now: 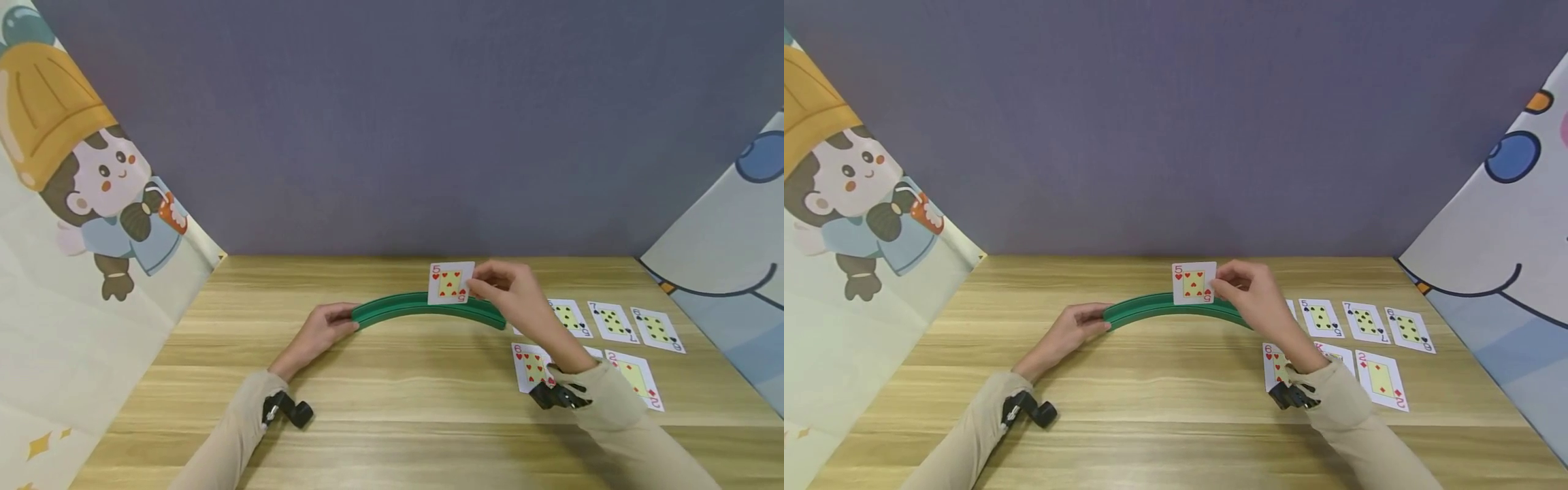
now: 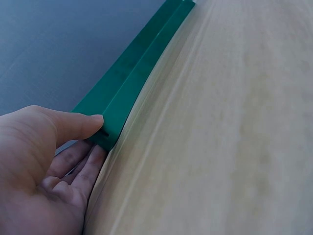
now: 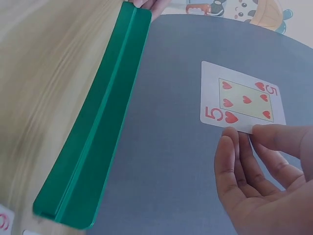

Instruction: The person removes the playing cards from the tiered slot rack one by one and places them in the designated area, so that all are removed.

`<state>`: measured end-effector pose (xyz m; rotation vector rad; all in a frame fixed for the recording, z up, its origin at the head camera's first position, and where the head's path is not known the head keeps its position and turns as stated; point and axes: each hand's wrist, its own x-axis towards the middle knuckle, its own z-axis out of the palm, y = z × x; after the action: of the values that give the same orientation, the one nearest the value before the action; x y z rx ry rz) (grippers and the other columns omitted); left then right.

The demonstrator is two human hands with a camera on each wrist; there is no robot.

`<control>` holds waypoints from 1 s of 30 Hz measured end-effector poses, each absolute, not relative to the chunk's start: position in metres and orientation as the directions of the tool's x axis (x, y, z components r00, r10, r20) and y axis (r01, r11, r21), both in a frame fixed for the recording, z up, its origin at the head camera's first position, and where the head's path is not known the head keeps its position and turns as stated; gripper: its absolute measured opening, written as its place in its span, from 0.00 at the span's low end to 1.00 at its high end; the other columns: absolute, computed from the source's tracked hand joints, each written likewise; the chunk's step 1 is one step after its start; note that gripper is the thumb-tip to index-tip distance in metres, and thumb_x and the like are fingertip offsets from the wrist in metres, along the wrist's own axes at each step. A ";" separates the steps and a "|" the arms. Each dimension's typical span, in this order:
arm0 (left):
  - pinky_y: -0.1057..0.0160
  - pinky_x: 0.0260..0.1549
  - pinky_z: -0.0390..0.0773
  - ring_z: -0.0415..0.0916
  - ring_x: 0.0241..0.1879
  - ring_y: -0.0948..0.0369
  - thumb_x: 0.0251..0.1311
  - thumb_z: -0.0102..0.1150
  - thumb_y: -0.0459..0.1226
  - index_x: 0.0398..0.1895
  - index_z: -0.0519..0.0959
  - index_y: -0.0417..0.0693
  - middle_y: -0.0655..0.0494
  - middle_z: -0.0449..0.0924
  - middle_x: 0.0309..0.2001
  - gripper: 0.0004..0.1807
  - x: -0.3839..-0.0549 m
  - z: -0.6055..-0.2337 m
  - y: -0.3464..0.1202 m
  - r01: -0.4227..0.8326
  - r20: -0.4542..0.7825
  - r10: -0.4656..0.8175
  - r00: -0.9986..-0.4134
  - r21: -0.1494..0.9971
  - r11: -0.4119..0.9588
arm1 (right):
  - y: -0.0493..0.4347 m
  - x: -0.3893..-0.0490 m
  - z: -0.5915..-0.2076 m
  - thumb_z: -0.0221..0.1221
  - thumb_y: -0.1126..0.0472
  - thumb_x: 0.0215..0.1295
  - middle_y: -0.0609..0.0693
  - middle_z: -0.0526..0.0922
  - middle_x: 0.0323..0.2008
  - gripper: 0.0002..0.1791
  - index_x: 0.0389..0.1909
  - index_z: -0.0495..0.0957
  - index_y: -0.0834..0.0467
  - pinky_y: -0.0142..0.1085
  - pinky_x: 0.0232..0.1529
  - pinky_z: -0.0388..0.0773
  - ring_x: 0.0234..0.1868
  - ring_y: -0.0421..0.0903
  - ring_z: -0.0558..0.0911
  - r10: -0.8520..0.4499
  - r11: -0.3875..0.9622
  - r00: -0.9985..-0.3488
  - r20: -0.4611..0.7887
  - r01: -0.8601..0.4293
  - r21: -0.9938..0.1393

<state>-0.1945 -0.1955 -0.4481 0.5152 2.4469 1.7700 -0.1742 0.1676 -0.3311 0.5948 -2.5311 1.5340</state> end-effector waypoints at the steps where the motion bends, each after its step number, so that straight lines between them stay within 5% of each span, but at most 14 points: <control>1: 0.67 0.46 0.81 0.81 0.51 0.48 0.63 0.64 0.29 0.61 0.77 0.36 0.37 0.81 0.53 0.22 -0.194 -0.448 -0.196 0.219 0.129 0.313 -0.941 0.936 0.274 | 0.170 -0.173 -0.332 0.62 0.59 0.70 0.55 0.86 0.35 0.08 0.40 0.83 0.61 0.34 0.35 0.82 0.33 0.44 0.84 -0.267 0.413 -0.916 0.300 -0.390 -0.823; 20: 0.65 0.47 0.81 0.81 0.52 0.48 0.65 0.63 0.32 0.62 0.77 0.38 0.39 0.81 0.54 0.22 -0.194 -0.450 -0.197 0.246 0.144 0.337 -0.931 0.926 0.286 | 0.233 -0.134 -0.350 0.61 0.54 0.71 0.53 0.85 0.40 0.11 0.44 0.83 0.57 0.27 0.39 0.80 0.39 0.38 0.84 -0.159 0.549 -0.949 0.273 -0.315 -0.774; 30: 0.65 0.47 0.81 0.80 0.52 0.47 0.64 0.64 0.31 0.62 0.77 0.38 0.38 0.80 0.55 0.22 -0.191 -0.450 -0.200 0.224 0.119 0.340 -0.933 0.931 0.290 | 0.270 -0.109 -0.363 0.62 0.58 0.70 0.48 0.87 0.35 0.11 0.44 0.82 0.63 0.22 0.39 0.78 0.36 0.35 0.85 -0.055 0.551 -0.961 0.270 -0.255 -0.795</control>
<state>-0.1915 -0.2000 -0.4502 0.5357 2.4391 1.7332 -0.1087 0.2704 -0.3629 0.2610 -2.5727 1.3704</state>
